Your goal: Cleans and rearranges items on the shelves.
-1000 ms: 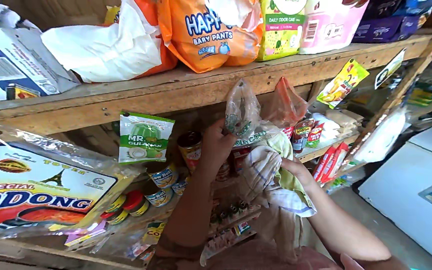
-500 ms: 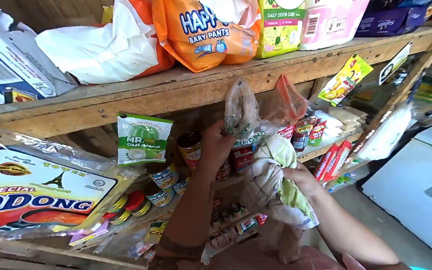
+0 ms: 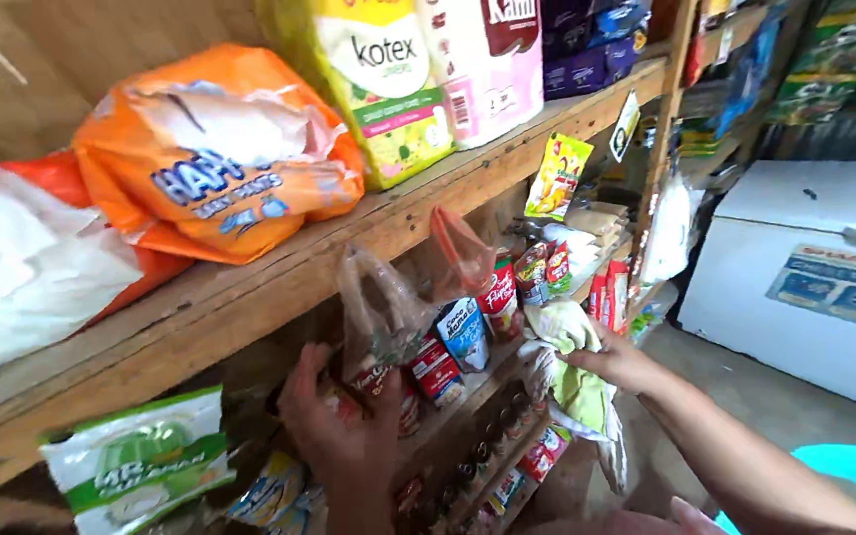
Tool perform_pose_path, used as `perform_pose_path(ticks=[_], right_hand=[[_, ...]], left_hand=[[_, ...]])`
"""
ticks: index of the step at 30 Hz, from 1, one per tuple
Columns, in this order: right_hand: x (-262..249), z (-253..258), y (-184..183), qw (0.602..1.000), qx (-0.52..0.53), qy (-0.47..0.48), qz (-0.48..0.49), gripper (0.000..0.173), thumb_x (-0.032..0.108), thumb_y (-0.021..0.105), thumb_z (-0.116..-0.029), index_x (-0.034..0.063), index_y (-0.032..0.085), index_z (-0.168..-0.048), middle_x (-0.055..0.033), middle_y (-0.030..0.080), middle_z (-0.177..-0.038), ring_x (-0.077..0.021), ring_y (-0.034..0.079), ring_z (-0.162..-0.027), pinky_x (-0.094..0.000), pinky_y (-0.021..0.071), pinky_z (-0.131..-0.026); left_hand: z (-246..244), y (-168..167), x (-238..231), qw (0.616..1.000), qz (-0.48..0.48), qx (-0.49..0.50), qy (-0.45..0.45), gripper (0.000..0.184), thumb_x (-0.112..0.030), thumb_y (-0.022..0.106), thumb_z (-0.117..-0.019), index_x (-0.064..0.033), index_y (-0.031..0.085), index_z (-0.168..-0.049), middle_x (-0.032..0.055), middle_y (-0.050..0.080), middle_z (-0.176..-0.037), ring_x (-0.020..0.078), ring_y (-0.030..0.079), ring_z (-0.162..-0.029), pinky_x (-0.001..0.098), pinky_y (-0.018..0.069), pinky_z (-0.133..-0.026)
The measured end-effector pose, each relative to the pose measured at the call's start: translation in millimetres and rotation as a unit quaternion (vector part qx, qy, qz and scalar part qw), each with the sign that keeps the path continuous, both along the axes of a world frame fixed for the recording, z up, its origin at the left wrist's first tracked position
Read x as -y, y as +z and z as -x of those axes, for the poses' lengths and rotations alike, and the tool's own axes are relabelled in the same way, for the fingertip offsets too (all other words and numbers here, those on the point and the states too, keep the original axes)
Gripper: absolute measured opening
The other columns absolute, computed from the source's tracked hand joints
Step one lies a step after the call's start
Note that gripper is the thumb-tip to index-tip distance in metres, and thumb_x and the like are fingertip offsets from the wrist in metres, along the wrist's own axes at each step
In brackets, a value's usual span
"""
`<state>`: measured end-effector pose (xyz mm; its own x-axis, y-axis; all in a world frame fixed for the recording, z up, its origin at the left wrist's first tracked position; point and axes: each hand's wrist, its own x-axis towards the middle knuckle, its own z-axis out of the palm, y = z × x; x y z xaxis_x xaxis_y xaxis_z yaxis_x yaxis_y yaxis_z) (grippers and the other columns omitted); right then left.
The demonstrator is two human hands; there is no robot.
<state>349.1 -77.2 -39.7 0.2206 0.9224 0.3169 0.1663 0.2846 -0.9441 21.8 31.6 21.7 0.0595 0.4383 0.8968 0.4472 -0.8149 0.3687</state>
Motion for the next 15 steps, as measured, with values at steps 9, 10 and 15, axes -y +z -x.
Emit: perform_pose_path(ticks=[9, 10, 15], right_hand=[[-1, -73, 42, 0.981, 0.119, -0.090, -0.127, 0.047, 0.008, 0.072, -0.0802, 0.0107, 0.060, -0.126, 0.0056, 0.071, -0.111, 0.0008, 0.067, -0.099, -0.0240, 0.0589, -0.088], [-5, -77, 55, 0.966, 0.176, -0.085, -0.171, 0.040, 0.011, 0.073, -0.0811, 0.0106, 0.066, -0.120, 0.0059, 0.070, -0.112, 0.0013, 0.066, -0.102, -0.0237, 0.0576, -0.090], [-27, -74, 145, 0.835, 0.389, -0.085, -0.379, 0.033, 0.015, 0.068, -0.0850, 0.0087, 0.075, -0.117, -0.0192, 0.066, -0.125, -0.0251, 0.066, -0.112, -0.0430, 0.0564, -0.094]], left_hand=[[-28, -52, 25, 0.990, -0.118, 0.026, -0.068, 0.045, -0.044, 0.062, -0.0979, -0.0368, 0.052, -0.141, -0.0194, 0.045, -0.149, 0.0018, 0.040, -0.141, 0.0267, 0.0392, -0.114], [-29, -55, 28, 0.992, -0.114, 0.000, -0.048, 0.039, -0.045, 0.060, -0.0996, -0.0334, 0.055, -0.137, -0.0173, 0.046, -0.148, 0.0016, 0.040, -0.141, 0.0268, 0.0382, -0.115], [-19, -71, 45, 0.990, -0.111, -0.089, 0.020, 0.025, -0.040, 0.055, -0.1036, -0.0252, 0.062, -0.123, -0.0080, 0.054, -0.136, 0.0052, 0.047, -0.134, 0.0274, 0.0406, -0.113]])
